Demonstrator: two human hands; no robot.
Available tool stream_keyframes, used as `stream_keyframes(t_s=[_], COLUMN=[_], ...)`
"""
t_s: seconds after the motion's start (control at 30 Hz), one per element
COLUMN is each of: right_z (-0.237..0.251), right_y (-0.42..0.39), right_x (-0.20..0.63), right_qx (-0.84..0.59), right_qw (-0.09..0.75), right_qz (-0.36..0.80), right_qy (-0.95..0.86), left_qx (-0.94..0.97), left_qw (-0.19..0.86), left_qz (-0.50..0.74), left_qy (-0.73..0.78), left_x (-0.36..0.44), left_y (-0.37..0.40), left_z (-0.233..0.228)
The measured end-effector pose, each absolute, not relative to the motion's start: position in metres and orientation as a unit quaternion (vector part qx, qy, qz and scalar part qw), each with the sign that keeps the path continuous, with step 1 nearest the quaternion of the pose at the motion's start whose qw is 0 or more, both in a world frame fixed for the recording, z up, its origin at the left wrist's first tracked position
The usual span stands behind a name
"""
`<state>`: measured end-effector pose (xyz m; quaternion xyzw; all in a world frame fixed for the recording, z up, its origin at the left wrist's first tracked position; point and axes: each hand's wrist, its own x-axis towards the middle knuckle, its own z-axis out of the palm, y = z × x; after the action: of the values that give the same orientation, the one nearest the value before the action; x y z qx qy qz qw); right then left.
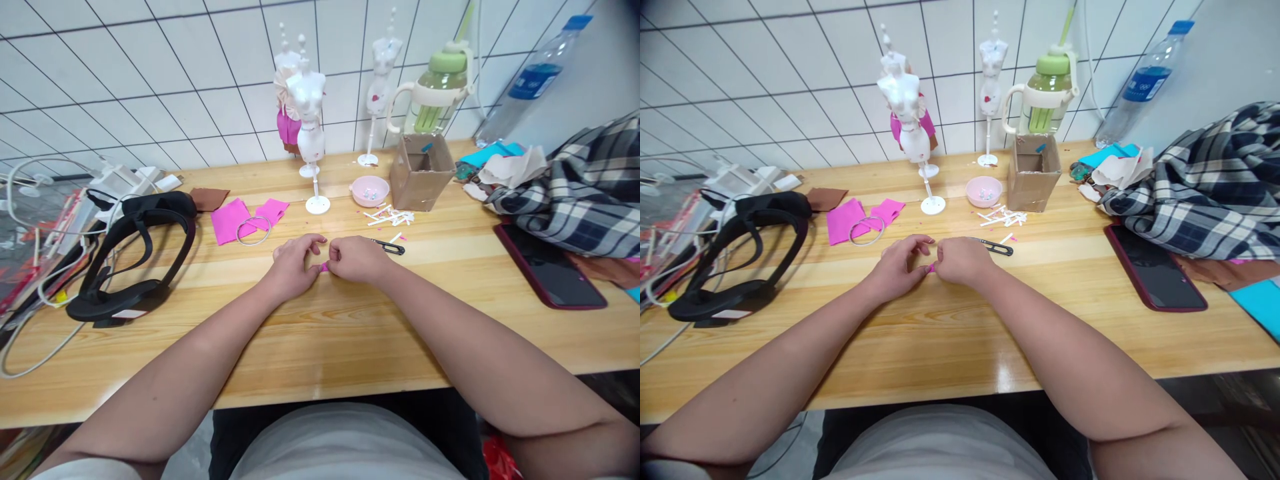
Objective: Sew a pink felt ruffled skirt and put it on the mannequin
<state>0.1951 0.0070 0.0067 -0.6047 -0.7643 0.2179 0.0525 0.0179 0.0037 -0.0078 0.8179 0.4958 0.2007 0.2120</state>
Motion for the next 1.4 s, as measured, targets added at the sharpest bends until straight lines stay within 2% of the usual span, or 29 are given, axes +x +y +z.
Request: stream_keyframes(t_s=[0.1,0.2,0.3,0.47,0.63,0.83,1.03,1.2,1.4], right_z=[0.000,-0.004,-0.006,-0.007,-0.006,-0.001,-0.002,-0.002,-0.005], right_y=[0.005,0.002,0.000,0.003,0.001,-0.001,-0.002,-0.004,-0.002], right_x=[0.204,0.215,0.219,0.214,0.212,0.212,0.211,0.211,0.209], right_qx=[-0.585,-0.474,-0.412,-0.435,-0.471,-0.493,-0.491,-0.472,-0.496], right_qw=[0.129,0.201,0.176,0.148,0.171,0.173,0.173,0.233,0.246], right_qz=[0.221,0.222,0.184,0.152,0.190,0.224,0.227,0.245,0.291], right_qy=[-0.770,-0.828,-0.875,-0.875,-0.844,-0.823,-0.823,-0.814,-0.780], left_qx=[0.818,0.812,0.806,0.809,0.824,0.811,0.818,0.815,0.815], left_qw=[0.198,0.208,0.222,0.244,0.219,0.259,0.242,0.233,0.223], left_qz=[0.213,0.222,0.228,0.256,0.235,0.239,0.226,0.243,0.240], left_qy=[0.497,0.498,0.499,0.470,0.466,0.467,0.470,0.472,0.477], left_x=[0.017,0.016,0.014,0.011,0.010,0.013,0.013,0.012,0.012], left_y=[0.004,0.005,0.006,0.006,0.002,0.001,0.001,0.002,0.002], left_z=[-0.009,-0.010,-0.012,-0.009,-0.003,0.000,-0.001,-0.002,-0.003])
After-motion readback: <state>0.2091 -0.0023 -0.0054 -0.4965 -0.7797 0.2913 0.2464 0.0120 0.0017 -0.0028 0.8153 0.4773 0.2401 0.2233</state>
